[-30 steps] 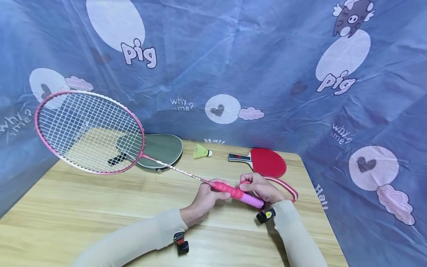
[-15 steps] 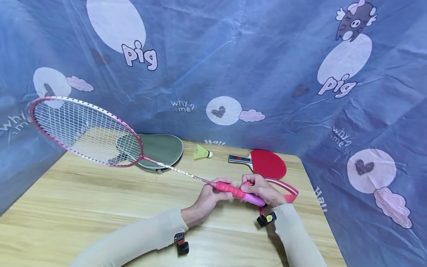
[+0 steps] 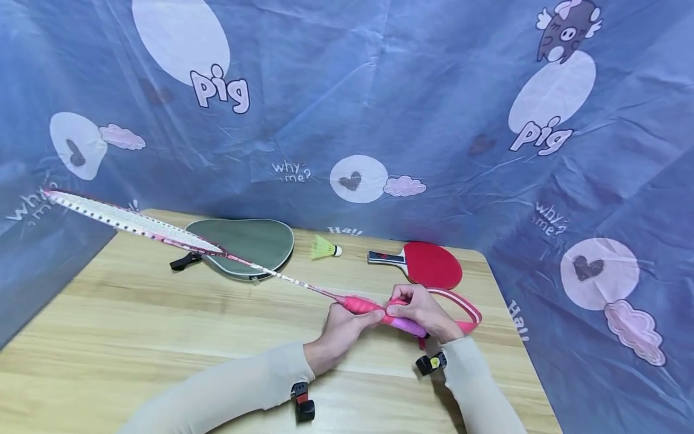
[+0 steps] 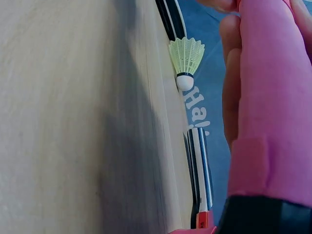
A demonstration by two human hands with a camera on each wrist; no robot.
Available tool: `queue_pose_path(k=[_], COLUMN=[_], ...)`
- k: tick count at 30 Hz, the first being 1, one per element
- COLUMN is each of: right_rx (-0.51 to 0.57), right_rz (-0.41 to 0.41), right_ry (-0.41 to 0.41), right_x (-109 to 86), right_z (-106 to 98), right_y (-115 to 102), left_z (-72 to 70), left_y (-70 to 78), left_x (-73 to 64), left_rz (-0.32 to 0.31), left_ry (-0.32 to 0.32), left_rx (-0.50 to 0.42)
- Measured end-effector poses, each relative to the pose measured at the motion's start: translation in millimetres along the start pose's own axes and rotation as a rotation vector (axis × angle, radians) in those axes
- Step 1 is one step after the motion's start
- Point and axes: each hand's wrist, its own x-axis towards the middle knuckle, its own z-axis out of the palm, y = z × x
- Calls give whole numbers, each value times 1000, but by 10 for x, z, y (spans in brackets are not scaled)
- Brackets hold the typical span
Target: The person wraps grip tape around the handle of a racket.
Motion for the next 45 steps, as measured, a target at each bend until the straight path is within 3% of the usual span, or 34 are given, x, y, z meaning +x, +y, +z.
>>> queue_pose_path(k=[6,16,22,26,38,41,45], right_rx=[26,-16,-16,43,256,265,149], right_rz=[-17,-50,-57,-37,-30,-63,-106], right_ry=[-83,-116,-115,-133,-210,-164,-48], right_x=[-11,-26,-16,-16,1,-19,-37], right_z=[-70,-145,-178,-178,-140,-130,-113], right_y=[31,20,42,47,67,37,-44], left_z=[23,27,-11,-42,-84,-66,-35], left_y=[-2,-16,3,24,58,73,94], left_x=[-19,47,87,108,109,98,89], left_rz=[4,54,22,1,54,103,207], left_ry=[-41,-162,-249,-287,-282,-262,-228], left_rx=[-59,-280,-363,-375,-358,-350,-319])
